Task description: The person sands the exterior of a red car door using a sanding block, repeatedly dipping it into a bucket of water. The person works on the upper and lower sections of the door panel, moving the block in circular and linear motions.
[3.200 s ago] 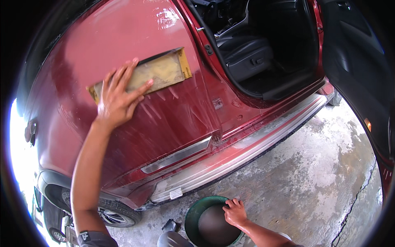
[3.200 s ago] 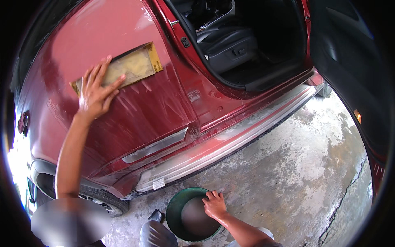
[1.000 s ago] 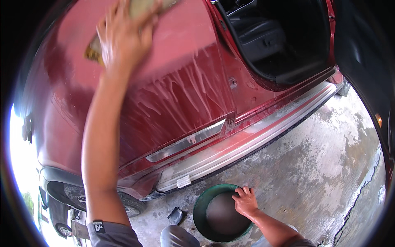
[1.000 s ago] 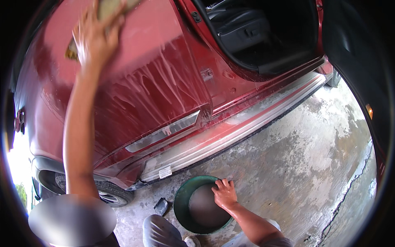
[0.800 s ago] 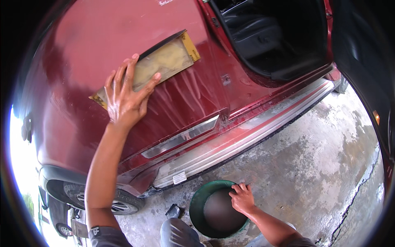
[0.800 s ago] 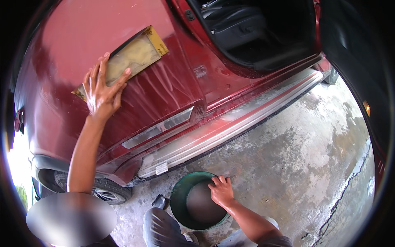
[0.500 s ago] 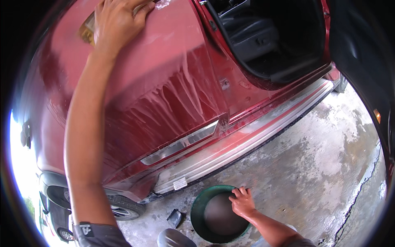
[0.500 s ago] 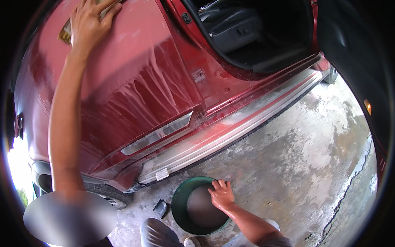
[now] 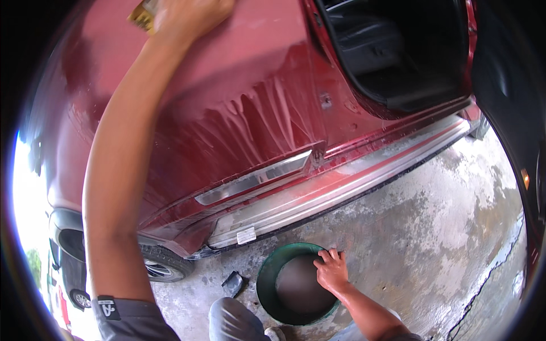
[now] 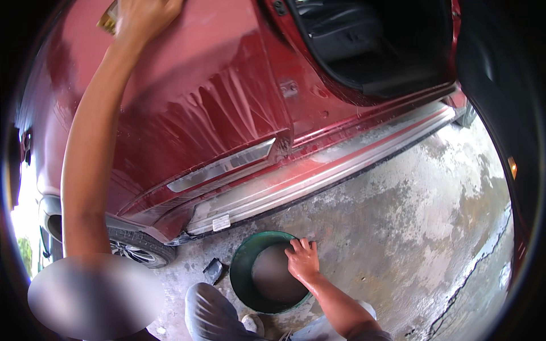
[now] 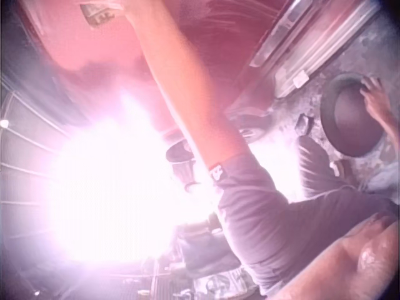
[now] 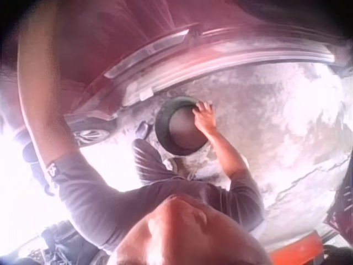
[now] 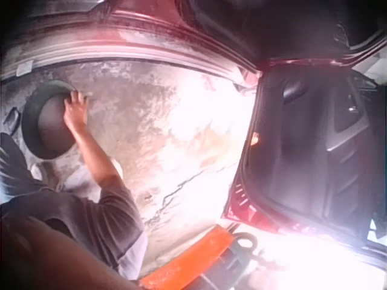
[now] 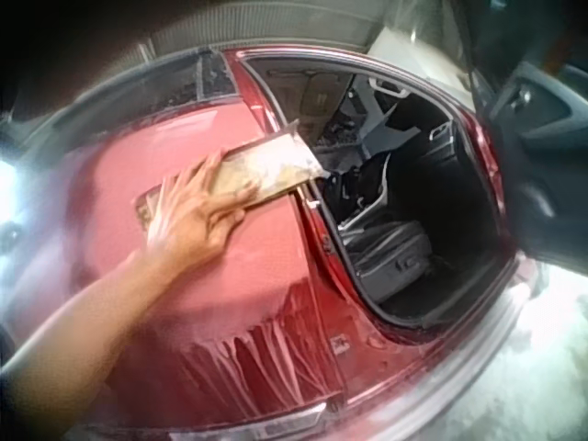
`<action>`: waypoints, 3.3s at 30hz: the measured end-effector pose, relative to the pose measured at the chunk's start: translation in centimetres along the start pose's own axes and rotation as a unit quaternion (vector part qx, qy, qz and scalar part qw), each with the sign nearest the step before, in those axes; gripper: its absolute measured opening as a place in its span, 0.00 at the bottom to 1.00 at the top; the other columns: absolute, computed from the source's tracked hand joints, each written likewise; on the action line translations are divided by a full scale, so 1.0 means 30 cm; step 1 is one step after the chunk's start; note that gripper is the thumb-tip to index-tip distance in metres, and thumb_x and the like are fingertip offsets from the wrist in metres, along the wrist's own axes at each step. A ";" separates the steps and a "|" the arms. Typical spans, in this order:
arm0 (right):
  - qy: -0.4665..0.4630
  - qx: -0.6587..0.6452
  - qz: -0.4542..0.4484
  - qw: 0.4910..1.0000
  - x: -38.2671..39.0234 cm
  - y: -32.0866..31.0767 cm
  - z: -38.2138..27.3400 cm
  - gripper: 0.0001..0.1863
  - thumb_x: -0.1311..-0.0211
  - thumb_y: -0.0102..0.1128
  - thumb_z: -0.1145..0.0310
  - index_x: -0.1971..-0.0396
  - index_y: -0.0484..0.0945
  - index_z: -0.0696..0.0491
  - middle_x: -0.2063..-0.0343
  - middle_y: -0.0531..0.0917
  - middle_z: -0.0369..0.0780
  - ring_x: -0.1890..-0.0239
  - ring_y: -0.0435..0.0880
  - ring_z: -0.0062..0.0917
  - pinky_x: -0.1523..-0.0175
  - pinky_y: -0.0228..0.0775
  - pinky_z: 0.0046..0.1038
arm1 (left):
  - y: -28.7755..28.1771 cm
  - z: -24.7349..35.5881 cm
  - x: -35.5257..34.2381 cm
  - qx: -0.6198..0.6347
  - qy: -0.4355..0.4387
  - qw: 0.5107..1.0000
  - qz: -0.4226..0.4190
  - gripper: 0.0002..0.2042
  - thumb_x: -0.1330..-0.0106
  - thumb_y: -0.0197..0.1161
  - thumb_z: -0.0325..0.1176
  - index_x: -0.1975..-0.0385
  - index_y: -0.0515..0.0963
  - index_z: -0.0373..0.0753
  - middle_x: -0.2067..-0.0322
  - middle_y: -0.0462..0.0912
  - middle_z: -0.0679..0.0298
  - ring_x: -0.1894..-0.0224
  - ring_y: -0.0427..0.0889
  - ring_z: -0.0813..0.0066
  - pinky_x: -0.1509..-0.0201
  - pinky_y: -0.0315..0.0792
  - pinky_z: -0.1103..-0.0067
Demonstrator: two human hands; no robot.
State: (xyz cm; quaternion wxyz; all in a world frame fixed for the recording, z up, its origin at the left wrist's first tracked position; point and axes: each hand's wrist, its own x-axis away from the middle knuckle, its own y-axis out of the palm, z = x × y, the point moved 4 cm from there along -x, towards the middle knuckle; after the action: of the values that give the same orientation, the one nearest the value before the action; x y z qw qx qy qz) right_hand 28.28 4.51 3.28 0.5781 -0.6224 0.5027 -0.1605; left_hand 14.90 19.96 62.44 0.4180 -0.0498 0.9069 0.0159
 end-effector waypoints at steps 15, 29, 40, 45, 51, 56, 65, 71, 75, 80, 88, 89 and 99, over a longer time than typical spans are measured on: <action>-0.073 -0.029 0.025 0.997 -0.009 0.038 -0.014 0.10 0.41 0.71 0.57 0.60 0.89 0.40 0.46 0.82 0.33 0.43 0.78 0.34 0.35 0.67 0.48 | -0.027 -0.161 -0.023 0.055 0.006 0.998 0.008 0.21 0.29 0.63 0.44 0.36 0.82 0.71 0.25 0.69 0.56 0.26 0.68 0.54 0.26 0.61 0.53; -0.313 0.056 0.422 0.849 -1.076 -1.352 -0.166 0.47 0.42 0.72 0.39 0.25 0.70 0.45 0.23 0.65 0.49 0.20 0.61 0.49 0.20 0.49 0.55 | -0.111 -0.232 0.256 0.138 0.170 0.968 -0.125 0.21 0.29 0.65 0.45 0.37 0.82 0.72 0.21 0.64 0.60 0.24 0.67 0.56 0.23 0.59 0.52; -0.354 0.181 0.485 0.779 -1.436 -1.823 -0.307 0.30 0.41 0.77 0.46 0.45 0.77 0.46 0.29 0.73 0.45 0.25 0.68 0.45 0.21 0.53 0.48 | -0.004 -0.433 -0.122 0.150 0.084 0.984 -0.056 0.22 0.33 0.70 0.47 0.39 0.85 0.59 0.23 0.67 0.58 0.22 0.64 0.55 0.20 0.56 0.55; -0.347 0.151 0.462 0.802 -1.433 -1.852 -0.292 0.29 0.44 0.80 0.50 0.48 0.80 0.49 0.30 0.76 0.44 0.26 0.69 0.44 0.22 0.56 0.46 | -0.047 -0.506 -0.085 0.168 0.053 0.983 -0.045 0.27 0.36 0.73 0.47 0.35 0.82 0.59 0.23 0.66 0.54 0.23 0.65 0.52 0.20 0.56 0.54; -0.374 0.144 0.433 0.807 -1.426 -1.844 -0.373 0.34 0.46 0.79 0.48 0.38 0.82 0.38 0.31 0.77 0.44 0.27 0.70 0.42 0.21 0.54 0.46 | -0.081 -0.595 0.027 0.183 0.020 0.982 -0.046 0.33 0.37 0.74 0.45 0.29 0.77 0.52 0.25 0.68 0.52 0.27 0.69 0.45 0.23 0.64 0.57; -0.364 0.162 0.437 0.806 -1.423 -1.813 -0.317 0.35 0.49 0.81 0.47 0.37 0.85 0.30 0.29 0.76 0.37 0.28 0.70 0.41 0.21 0.53 0.46 | -0.124 -0.507 0.047 0.147 -0.008 0.988 -0.046 0.31 0.36 0.72 0.44 0.30 0.78 0.49 0.25 0.68 0.51 0.26 0.68 0.45 0.22 0.63 0.55; -0.342 0.164 0.446 0.811 -1.231 -1.533 -0.099 0.31 0.47 0.75 0.43 0.39 0.87 0.29 0.29 0.77 0.38 0.30 0.72 0.40 0.24 0.53 0.49 | -0.097 -0.173 0.206 0.166 0.003 0.980 -0.106 0.33 0.37 0.73 0.44 0.29 0.76 0.51 0.24 0.67 0.50 0.23 0.66 0.47 0.18 0.56 0.51; -0.455 0.147 0.464 0.746 -1.608 -1.942 -0.446 0.30 0.44 0.76 0.46 0.39 0.86 0.32 0.29 0.76 0.43 0.29 0.72 0.44 0.24 0.56 0.50 | -0.116 -0.719 -0.008 0.105 -0.031 0.993 -0.045 0.30 0.32 0.70 0.40 0.28 0.76 0.48 0.26 0.70 0.51 0.25 0.69 0.49 0.19 0.57 0.57; -0.430 0.156 0.438 0.774 -1.516 -1.848 -0.382 0.31 0.46 0.78 0.48 0.39 0.86 0.31 0.30 0.77 0.42 0.30 0.72 0.43 0.25 0.57 0.48 | -0.110 -0.571 0.081 0.093 -0.058 0.993 -0.048 0.32 0.34 0.72 0.39 0.28 0.75 0.49 0.24 0.68 0.52 0.25 0.68 0.48 0.19 0.59 0.54; -0.416 0.158 0.399 0.802 -1.317 -1.682 -0.184 0.34 0.49 0.80 0.50 0.38 0.85 0.26 0.29 0.76 0.39 0.30 0.73 0.40 0.27 0.58 0.46 | -0.149 -0.225 0.169 0.115 -0.076 0.983 -0.119 0.30 0.31 0.68 0.45 0.27 0.74 0.54 0.24 0.67 0.52 0.23 0.66 0.47 0.20 0.58 0.50; -0.436 0.194 0.475 0.739 -1.657 -2.007 -0.443 0.28 0.37 0.71 0.41 0.36 0.84 0.27 0.27 0.74 0.34 0.26 0.68 0.40 0.22 0.53 0.51 | -0.114 -0.688 -0.059 0.028 -0.081 0.992 -0.098 0.31 0.29 0.67 0.44 0.25 0.71 0.56 0.24 0.67 0.56 0.22 0.64 0.57 0.18 0.51 0.45; -0.437 0.186 0.461 0.750 -1.648 -1.986 -0.426 0.28 0.37 0.70 0.39 0.36 0.84 0.27 0.27 0.74 0.34 0.26 0.68 0.40 0.22 0.53 0.50 | -0.112 -0.674 -0.048 0.031 -0.070 0.993 -0.089 0.30 0.29 0.67 0.45 0.26 0.72 0.56 0.25 0.68 0.53 0.22 0.65 0.54 0.19 0.52 0.45; -0.430 0.182 0.421 0.778 -1.485 -1.904 -0.192 0.33 0.45 0.79 0.53 0.36 0.85 0.31 0.29 0.76 0.38 0.27 0.70 0.39 0.24 0.54 0.46 | -0.080 -0.357 -0.018 -0.010 -0.040 0.995 -0.092 0.31 0.30 0.67 0.46 0.26 0.72 0.49 0.29 0.73 0.53 0.26 0.69 0.54 0.21 0.55 0.44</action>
State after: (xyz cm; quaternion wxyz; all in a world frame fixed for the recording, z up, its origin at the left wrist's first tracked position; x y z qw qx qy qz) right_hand 29.17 27.52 72.20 0.8465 -0.2359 0.3754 0.2948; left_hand 7.39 16.85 69.85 0.4529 -0.1367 0.8810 -0.0112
